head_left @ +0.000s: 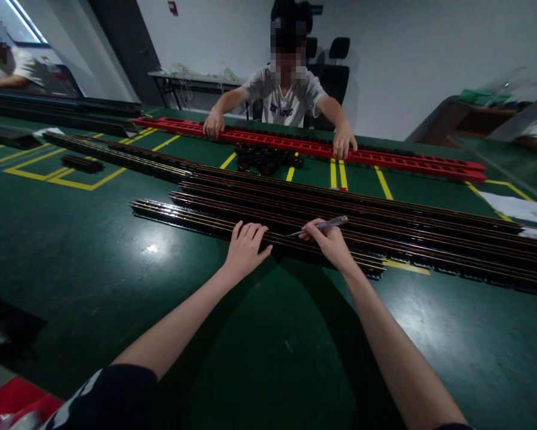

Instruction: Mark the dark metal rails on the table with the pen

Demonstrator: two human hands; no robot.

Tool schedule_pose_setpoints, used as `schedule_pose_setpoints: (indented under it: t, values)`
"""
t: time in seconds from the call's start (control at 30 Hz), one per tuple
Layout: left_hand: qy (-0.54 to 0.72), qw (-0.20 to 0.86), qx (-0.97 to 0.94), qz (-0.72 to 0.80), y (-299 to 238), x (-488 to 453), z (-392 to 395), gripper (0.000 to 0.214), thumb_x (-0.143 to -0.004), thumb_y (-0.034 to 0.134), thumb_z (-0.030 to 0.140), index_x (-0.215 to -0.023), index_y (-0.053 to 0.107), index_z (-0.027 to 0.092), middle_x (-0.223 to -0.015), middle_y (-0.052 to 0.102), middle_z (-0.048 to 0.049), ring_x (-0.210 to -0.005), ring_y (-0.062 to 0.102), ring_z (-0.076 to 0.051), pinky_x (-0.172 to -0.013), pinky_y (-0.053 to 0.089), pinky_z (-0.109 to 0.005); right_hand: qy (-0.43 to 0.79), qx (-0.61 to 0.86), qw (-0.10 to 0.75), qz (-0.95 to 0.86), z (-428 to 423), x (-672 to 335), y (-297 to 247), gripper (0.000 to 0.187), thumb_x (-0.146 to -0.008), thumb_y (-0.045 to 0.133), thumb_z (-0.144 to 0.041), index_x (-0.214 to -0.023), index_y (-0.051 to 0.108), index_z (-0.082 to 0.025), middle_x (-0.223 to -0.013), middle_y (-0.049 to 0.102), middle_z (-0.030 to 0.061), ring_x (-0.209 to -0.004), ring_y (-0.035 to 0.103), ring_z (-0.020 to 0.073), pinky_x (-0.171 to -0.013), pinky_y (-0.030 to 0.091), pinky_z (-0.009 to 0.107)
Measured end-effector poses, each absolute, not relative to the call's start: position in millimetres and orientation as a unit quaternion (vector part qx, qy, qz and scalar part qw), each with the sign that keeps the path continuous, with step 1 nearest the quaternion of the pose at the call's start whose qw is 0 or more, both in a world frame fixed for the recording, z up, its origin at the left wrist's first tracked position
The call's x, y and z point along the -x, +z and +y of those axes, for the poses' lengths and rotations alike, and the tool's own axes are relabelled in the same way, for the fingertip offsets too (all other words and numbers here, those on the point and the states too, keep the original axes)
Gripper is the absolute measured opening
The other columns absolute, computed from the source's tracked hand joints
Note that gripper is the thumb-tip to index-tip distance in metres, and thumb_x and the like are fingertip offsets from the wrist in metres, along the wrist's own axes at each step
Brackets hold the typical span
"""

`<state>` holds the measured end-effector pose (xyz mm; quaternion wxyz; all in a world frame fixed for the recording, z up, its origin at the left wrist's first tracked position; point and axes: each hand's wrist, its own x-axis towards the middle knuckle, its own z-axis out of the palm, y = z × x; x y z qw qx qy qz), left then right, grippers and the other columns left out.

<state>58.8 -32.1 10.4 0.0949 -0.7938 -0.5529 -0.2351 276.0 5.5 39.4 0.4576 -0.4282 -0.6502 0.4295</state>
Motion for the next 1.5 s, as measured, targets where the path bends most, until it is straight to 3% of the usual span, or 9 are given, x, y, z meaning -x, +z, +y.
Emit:
schedule_pose_setpoints:
  t: [1.5]
  values:
    - [-0.24, 0.111, 0.767, -0.584, 10, -61, -36, 0.033, -0.089, 0.047, 0.032, -0.114, 0.058, 0.015, -0.116, 0.063, -0.0125, -0.114, 0.053, -0.028, -0.108, 0.027, -0.051, 0.407, 0.473, 0.485, -0.613, 7, -284, 40, 0.036, -0.079, 0.058, -0.052, -0.068, 0.061, -0.019, -0.059, 0.067, 0.0039, -0.058, 0.063, 0.0166, -0.066, 0.051, 0.031]
